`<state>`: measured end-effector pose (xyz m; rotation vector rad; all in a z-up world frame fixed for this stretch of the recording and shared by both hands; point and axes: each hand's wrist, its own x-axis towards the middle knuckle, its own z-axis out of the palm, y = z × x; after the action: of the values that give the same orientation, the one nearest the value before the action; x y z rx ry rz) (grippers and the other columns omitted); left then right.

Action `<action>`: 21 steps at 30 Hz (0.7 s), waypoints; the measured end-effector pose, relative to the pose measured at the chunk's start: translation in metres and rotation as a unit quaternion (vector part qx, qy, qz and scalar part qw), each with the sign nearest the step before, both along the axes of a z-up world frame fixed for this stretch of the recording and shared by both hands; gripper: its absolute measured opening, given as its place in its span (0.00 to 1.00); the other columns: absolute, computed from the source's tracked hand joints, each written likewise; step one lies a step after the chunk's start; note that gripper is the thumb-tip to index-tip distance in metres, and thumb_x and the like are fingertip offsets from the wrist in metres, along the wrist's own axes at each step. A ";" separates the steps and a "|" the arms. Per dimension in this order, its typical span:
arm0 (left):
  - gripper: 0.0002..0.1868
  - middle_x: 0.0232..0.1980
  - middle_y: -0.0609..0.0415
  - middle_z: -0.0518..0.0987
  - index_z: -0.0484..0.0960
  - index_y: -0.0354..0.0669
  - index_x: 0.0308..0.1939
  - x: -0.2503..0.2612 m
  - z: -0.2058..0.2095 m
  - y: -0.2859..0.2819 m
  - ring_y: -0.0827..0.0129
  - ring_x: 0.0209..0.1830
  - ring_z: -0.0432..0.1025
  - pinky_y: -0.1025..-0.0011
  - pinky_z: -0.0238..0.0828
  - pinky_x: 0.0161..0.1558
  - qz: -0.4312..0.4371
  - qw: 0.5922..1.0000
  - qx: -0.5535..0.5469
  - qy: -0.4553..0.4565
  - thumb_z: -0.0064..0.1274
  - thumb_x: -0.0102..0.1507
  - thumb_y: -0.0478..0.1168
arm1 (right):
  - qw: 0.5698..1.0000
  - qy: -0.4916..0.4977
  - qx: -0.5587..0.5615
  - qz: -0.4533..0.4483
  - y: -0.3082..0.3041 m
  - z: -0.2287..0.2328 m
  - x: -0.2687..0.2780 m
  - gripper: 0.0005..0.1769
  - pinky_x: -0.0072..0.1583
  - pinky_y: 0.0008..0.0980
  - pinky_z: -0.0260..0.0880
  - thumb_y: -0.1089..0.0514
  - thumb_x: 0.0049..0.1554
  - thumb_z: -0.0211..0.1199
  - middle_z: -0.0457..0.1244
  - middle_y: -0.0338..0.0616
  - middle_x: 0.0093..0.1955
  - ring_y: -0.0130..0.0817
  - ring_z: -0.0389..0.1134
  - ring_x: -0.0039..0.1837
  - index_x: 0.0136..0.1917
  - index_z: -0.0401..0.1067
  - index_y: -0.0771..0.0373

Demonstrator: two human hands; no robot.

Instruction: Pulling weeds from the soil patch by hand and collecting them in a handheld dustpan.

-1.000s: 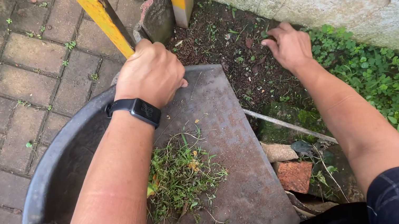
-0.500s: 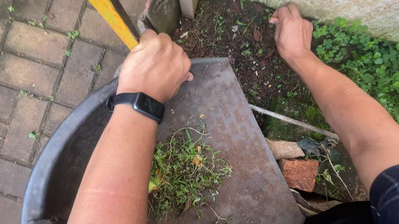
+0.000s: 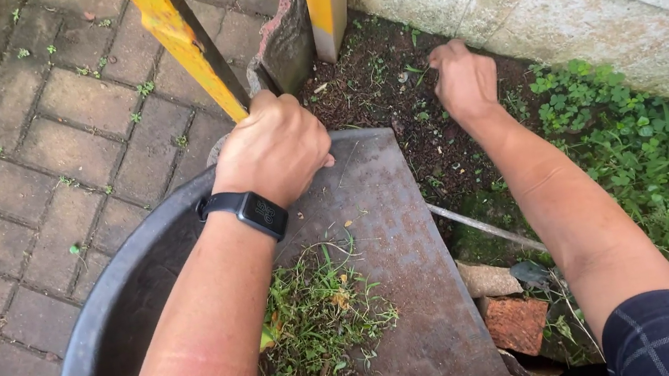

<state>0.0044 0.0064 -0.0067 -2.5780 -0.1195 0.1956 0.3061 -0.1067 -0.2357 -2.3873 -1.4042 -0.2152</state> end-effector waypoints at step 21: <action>0.22 0.23 0.63 0.79 0.84 0.55 0.21 0.002 -0.001 0.003 0.67 0.31 0.75 0.68 0.64 0.32 -0.009 1.000 -0.003 0.002 0.54 0.58 0.64 | 0.992 0.000 0.036 0.117 0.069 0.000 -0.038 0.10 0.46 0.47 0.74 0.65 0.52 0.62 0.68 0.51 0.48 0.50 0.72 0.42 0.47 0.80 0.62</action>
<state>0.0062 0.0094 -0.0079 -2.5831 -0.0949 0.1935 0.2679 -0.0373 -0.2354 -2.1425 -1.6310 -0.2002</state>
